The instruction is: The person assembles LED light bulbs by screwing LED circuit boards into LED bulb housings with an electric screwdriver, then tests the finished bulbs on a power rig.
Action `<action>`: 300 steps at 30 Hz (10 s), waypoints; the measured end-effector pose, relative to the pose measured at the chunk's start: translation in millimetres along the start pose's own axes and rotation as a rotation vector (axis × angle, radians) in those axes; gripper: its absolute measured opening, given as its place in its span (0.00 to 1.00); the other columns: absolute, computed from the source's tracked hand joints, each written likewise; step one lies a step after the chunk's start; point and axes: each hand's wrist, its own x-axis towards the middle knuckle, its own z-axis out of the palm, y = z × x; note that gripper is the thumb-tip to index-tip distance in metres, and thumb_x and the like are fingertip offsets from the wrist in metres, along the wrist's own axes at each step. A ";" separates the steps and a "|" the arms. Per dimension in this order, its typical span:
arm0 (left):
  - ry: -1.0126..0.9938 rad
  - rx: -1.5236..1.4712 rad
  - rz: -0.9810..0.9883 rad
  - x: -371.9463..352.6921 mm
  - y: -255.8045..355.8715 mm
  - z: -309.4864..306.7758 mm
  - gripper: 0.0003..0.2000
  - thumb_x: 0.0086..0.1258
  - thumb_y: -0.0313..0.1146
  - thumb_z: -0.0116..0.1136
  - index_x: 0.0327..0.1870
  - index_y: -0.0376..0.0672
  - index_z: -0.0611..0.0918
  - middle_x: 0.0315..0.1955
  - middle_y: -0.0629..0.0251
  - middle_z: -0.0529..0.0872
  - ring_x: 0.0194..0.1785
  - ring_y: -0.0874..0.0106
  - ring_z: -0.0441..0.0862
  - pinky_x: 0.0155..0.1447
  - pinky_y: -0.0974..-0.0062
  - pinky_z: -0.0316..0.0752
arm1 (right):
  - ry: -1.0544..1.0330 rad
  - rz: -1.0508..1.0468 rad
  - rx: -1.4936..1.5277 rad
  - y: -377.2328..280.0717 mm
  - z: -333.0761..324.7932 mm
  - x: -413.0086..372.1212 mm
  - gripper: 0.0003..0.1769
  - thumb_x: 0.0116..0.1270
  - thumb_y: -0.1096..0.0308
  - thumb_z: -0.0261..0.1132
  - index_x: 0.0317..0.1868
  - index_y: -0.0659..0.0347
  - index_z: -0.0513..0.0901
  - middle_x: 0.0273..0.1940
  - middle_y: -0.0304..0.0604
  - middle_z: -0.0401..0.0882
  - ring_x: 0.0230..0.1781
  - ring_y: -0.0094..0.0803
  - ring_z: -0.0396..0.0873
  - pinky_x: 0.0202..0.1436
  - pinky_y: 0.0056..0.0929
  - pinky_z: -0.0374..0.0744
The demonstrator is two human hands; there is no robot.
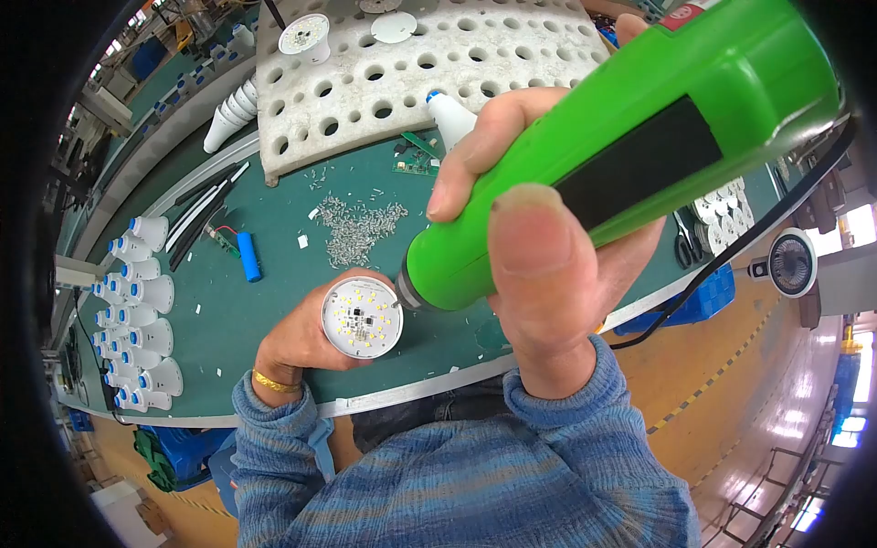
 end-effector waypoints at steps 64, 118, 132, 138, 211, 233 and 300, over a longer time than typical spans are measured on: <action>0.038 0.075 -0.010 -1.7 0.7 -0.4 0.32 0.40 0.23 0.67 0.54 0.41 0.74 0.46 0.67 0.80 0.51 0.74 0.76 0.59 0.75 0.68 | -0.050 -0.043 0.074 5.8 -3.9 -6.3 0.45 0.64 0.49 0.60 0.70 0.65 0.48 0.37 0.50 0.72 0.27 0.33 0.76 0.27 0.31 0.78; 0.156 0.201 0.089 -1.3 5.1 -16.7 0.35 0.32 0.26 0.65 0.53 0.37 0.76 0.60 0.56 0.72 0.64 0.63 0.68 0.68 0.67 0.58 | 0.367 -0.008 0.160 49.4 -8.2 -5.5 0.34 0.67 0.56 0.55 0.67 0.58 0.51 0.34 0.45 0.72 0.27 0.29 0.73 0.31 0.30 0.75; 0.099 0.186 0.077 2.2 6.0 -9.6 0.38 0.29 0.29 0.66 0.54 0.39 0.77 0.59 0.55 0.73 0.63 0.59 0.70 0.68 0.64 0.60 | 0.343 -0.013 0.224 46.5 -10.2 -8.5 0.28 0.70 0.53 0.52 0.65 0.56 0.57 0.36 0.43 0.70 0.30 0.28 0.71 0.34 0.30 0.72; 0.045 0.253 0.089 1.5 7.6 -13.4 0.37 0.34 0.26 0.66 0.56 0.40 0.75 0.59 0.59 0.72 0.64 0.63 0.70 0.68 0.68 0.61 | 0.335 -0.012 0.217 46.1 -10.2 -8.9 0.29 0.69 0.53 0.52 0.65 0.56 0.57 0.36 0.42 0.70 0.30 0.28 0.71 0.34 0.30 0.72; 0.024 0.116 0.097 2.5 6.3 -13.8 0.37 0.30 0.30 0.66 0.54 0.37 0.77 0.57 0.56 0.74 0.61 0.62 0.72 0.67 0.67 0.62 | 0.319 -0.003 0.336 40.9 -17.0 -9.0 0.33 0.68 0.50 0.55 0.67 0.57 0.58 0.37 0.44 0.71 0.30 0.30 0.71 0.34 0.31 0.72; 0.034 0.272 0.093 4.1 11.6 -8.3 0.36 0.32 0.26 0.67 0.55 0.40 0.76 0.59 0.57 0.73 0.63 0.61 0.71 0.67 0.67 0.62 | 0.282 -0.004 0.295 42.2 -16.0 -9.9 0.32 0.69 0.51 0.53 0.67 0.56 0.56 0.38 0.44 0.71 0.30 0.29 0.72 0.34 0.31 0.73; 0.407 0.388 -0.006 6.8 -1.1 -1.5 0.32 0.42 0.19 0.61 0.56 0.42 0.73 0.46 0.57 0.82 0.51 0.61 0.80 0.55 0.70 0.73 | 0.015 -0.133 0.506 16.5 -3.9 -26.6 0.46 0.61 0.53 0.64 0.69 0.68 0.49 0.38 0.46 0.66 0.32 0.29 0.70 0.34 0.29 0.73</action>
